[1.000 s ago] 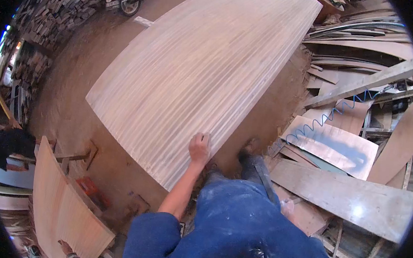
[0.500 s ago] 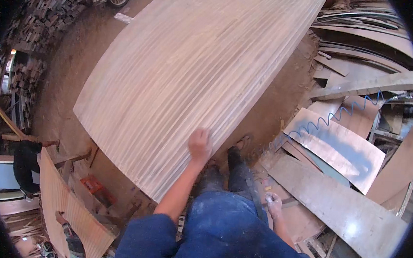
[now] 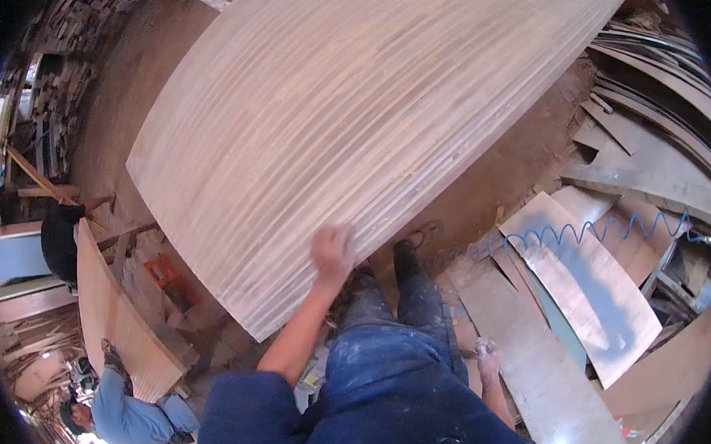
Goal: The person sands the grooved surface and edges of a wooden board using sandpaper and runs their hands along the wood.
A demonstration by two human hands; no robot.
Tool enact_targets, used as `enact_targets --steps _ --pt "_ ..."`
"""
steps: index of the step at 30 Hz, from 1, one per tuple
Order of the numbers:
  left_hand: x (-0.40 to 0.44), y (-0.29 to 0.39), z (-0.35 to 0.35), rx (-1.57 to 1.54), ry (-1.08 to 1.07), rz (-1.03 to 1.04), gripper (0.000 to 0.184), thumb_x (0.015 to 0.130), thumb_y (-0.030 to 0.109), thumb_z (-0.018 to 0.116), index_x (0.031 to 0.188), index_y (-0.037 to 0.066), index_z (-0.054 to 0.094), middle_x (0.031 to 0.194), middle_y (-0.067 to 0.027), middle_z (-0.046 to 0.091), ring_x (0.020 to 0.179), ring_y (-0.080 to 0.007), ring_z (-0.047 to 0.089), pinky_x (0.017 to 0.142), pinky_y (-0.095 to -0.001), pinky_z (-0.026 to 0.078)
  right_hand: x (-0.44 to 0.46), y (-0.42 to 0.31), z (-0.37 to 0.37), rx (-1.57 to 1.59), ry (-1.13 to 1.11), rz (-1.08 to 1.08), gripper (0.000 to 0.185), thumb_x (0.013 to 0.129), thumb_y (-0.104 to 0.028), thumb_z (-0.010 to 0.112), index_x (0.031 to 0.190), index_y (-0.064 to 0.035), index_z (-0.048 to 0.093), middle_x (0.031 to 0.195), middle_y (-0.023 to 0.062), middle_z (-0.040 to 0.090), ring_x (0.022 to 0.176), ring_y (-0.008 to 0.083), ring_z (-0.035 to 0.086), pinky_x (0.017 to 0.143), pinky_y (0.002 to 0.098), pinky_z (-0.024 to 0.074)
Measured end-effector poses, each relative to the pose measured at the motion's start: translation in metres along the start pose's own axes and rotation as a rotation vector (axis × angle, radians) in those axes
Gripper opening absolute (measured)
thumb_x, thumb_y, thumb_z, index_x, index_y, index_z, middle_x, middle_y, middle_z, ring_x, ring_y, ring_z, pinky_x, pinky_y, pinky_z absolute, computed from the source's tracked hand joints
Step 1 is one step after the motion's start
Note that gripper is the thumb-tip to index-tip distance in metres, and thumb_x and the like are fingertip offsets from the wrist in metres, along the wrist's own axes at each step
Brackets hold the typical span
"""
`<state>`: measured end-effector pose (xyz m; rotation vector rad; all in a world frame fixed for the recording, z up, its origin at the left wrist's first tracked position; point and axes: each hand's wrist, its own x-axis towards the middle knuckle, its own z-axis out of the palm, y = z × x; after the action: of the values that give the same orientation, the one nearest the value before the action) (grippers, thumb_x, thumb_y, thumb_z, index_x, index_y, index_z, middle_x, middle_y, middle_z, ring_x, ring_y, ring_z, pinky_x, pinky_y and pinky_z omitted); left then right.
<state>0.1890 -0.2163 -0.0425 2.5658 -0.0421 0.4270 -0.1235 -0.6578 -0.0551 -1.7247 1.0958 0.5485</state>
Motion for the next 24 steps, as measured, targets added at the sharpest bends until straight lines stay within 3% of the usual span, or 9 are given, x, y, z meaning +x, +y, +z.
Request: enact_targets --steps 2,5,9,12,15,16,19,21,24 --pt "0.056 0.038 0.053 -0.019 0.058 0.093 0.024 0.071 0.004 0.068 0.094 0.009 0.067 0.081 -0.0111 0.055 0.077 -0.0322 0.057 0.066 -0.0461 0.045 0.009 -0.028 -0.010 -0.286 -0.055 0.005 0.019 0.091 -0.018 0.061 0.099 -0.0026 0.069 0.088 0.0048 0.067 0.081 0.0153 0.062 0.073 0.0316 0.0498" --pt "0.122 0.086 0.090 -0.068 -0.020 0.080 0.021 0.077 0.011 0.070 0.098 0.009 0.069 0.086 -0.0120 0.057 0.083 -0.0334 0.058 0.071 -0.0460 0.045 0.074 -0.007 -0.030 -0.350 -0.080 -0.092 0.019 0.090 -0.018 0.060 0.096 -0.0026 0.069 0.087 0.0052 0.068 0.079 0.0147 0.061 0.071 0.0318 0.0493" --pt "0.052 0.032 0.054 0.039 0.020 0.080 0.021 0.076 0.011 0.073 0.097 0.010 0.070 0.084 -0.0107 0.057 0.082 -0.0328 0.058 0.070 -0.0446 0.045 0.075 -0.111 -0.029 -0.182 -0.028 -0.162 0.022 0.091 -0.018 0.059 0.099 -0.0011 0.070 0.086 0.0052 0.067 0.078 0.0142 0.061 0.071 0.0308 0.0491" --pt "-0.012 -0.010 -0.015 0.140 -0.027 0.010 0.022 0.074 0.009 0.074 0.095 0.011 0.070 0.085 -0.0109 0.057 0.082 -0.0324 0.058 0.071 -0.0450 0.045 0.070 -0.119 -0.034 -0.128 -0.006 -0.132 0.023 0.091 -0.019 0.060 0.102 -0.0005 0.070 0.087 0.0049 0.067 0.078 0.0141 0.061 0.071 0.0303 0.0491" --pt "0.005 0.005 0.016 0.099 -0.046 -0.022 0.021 0.075 0.011 0.074 0.096 0.012 0.070 0.086 -0.0105 0.057 0.083 -0.0322 0.058 0.072 -0.0458 0.044 0.069 -0.085 -0.043 -0.193 -0.024 -0.164 0.025 0.092 -0.019 0.060 0.105 -0.0003 0.071 0.088 0.0050 0.068 0.078 0.0140 0.061 0.072 0.0301 0.0492" --pt "0.034 0.022 0.047 0.078 0.068 0.089 0.023 0.075 0.013 0.074 0.098 0.012 0.070 0.085 -0.0094 0.056 0.082 -0.0319 0.057 0.072 -0.0461 0.044 0.071 -0.079 -0.046 -0.235 -0.031 -0.202 0.025 0.092 -0.019 0.061 0.106 -0.0002 0.071 0.088 0.0052 0.068 0.078 0.0140 0.061 0.072 0.0301 0.0492" --pt "0.137 0.102 0.125 0.060 -0.014 0.062 0.004 0.082 0.012 0.063 0.086 0.009 0.063 0.089 -0.0119 0.057 0.088 -0.0317 0.060 0.074 -0.0475 0.046 0.068 -0.091 -0.043 -0.179 -0.029 -0.145 0.024 0.092 -0.018 0.061 0.105 0.0002 0.070 0.089 0.0055 0.068 0.079 0.0139 0.061 0.072 0.0299 0.0491" --pt "0.178 0.134 0.137 -0.051 0.080 0.147 0.003 0.081 0.010 0.064 0.083 0.009 0.062 0.088 -0.0119 0.057 0.086 -0.0323 0.060 0.074 -0.0484 0.046 0.071 -0.107 -0.046 -0.208 -0.029 -0.174 0.025 0.092 -0.018 0.061 0.106 0.0005 0.070 0.089 0.0056 0.068 0.079 0.0142 0.061 0.073 0.0299 0.0492" --pt "0.131 0.093 0.124 0.016 -0.044 0.071 0.006 0.081 0.011 0.065 0.087 0.009 0.066 0.092 -0.0127 0.060 0.090 -0.0335 0.061 0.076 -0.0487 0.047 0.065 -0.113 -0.056 -0.131 0.041 -0.190 0.023 0.093 -0.019 0.062 0.104 0.0003 0.069 0.088 0.0053 0.068 0.079 0.0145 0.061 0.072 0.0299 0.0489"
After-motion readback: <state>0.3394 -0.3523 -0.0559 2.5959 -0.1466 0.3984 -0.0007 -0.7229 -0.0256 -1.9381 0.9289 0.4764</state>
